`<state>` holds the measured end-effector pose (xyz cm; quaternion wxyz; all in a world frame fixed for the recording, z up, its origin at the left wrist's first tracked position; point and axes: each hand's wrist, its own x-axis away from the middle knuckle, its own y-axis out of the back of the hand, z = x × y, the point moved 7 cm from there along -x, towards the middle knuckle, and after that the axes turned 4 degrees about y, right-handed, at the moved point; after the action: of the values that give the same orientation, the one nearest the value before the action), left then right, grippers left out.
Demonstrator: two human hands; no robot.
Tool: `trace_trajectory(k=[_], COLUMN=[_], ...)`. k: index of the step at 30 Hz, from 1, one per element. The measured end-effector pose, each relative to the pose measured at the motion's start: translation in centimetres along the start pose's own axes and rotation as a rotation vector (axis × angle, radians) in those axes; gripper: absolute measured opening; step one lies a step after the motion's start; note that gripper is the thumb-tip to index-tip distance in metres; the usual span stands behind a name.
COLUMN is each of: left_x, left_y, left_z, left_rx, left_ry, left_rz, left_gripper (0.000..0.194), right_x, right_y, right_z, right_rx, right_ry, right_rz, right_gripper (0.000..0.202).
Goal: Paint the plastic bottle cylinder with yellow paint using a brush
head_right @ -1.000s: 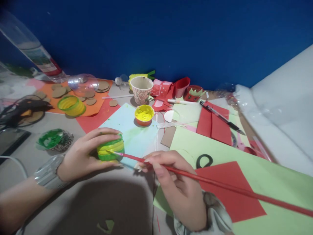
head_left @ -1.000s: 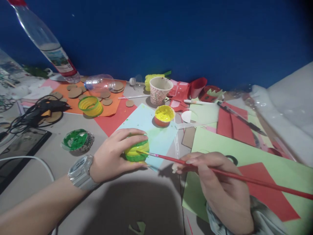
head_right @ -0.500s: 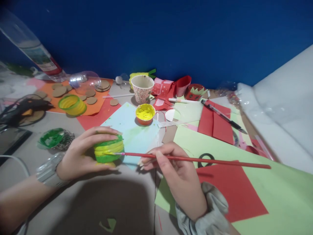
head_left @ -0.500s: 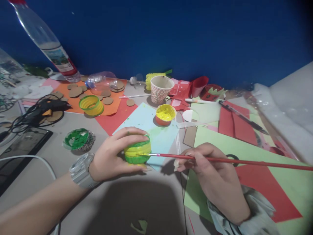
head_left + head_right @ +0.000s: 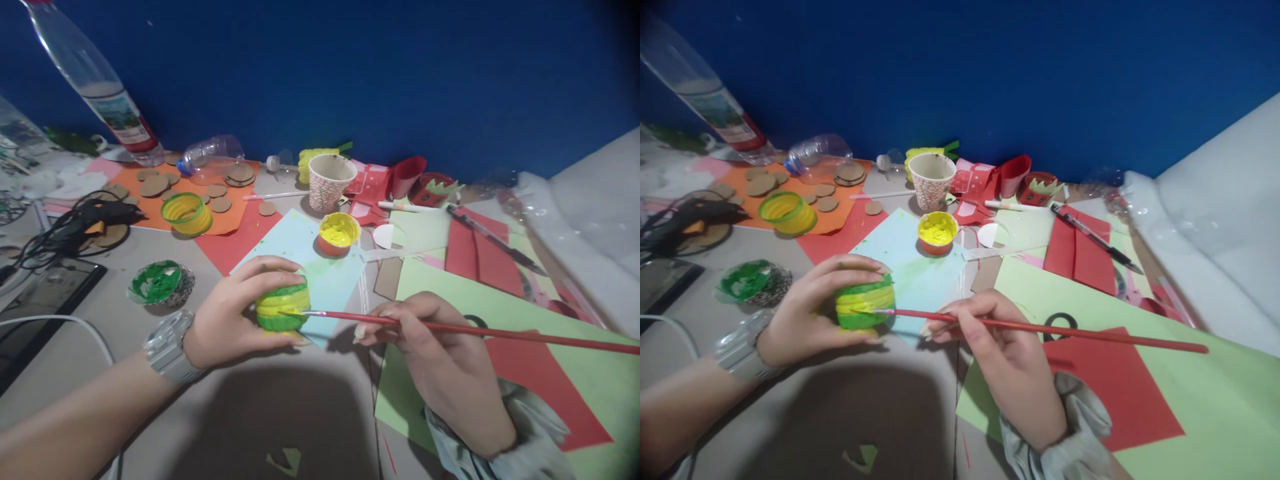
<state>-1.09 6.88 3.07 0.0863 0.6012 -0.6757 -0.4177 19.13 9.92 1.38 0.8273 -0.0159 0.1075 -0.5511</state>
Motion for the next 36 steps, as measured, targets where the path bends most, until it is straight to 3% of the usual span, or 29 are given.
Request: trace_trajectory(k=[5, 12, 18, 24, 30, 36], left_x=[0.0, 0.1, 0.2, 0.2, 0.1, 0.1], left_y=[0.1, 0.1, 0.3, 0.3, 0.5, 0.5], left_z=[0.0, -0.4, -0.4, -0.4, -0.5, -0.5], left_rx=[-0.075, -0.252, -0.244, -0.240, -0.239, -0.201], left_ry=[0.015, 0.009, 0.007, -0.009, -0.013, -0.032], left_rz=[-0.026, -0.050, -0.092, -0.104, -0.125, -0.125], left_gripper=[0.059, 0.054, 0.054, 0.054, 0.054, 0.055], right_x=[0.0, 0.7, 0.7, 0.8, 0.4, 0.3], right_y=[1.2, -0.2, 0.7, 0.1, 1.3, 0.9], right_z=[0.2, 0.5, 0.6, 0.4, 0.1, -0.2], right_rx=[0.030, 0.083, 0.062, 0.075, 0.078, 0.020], right_ry=[0.021, 0.042, 0.039, 0.045, 0.023, 0.022], right_rz=[-0.125, -0.002, -0.092, -0.032, -0.144, -0.084], right_gripper=[0.012, 0.015, 0.014, 0.015, 0.011, 0.010])
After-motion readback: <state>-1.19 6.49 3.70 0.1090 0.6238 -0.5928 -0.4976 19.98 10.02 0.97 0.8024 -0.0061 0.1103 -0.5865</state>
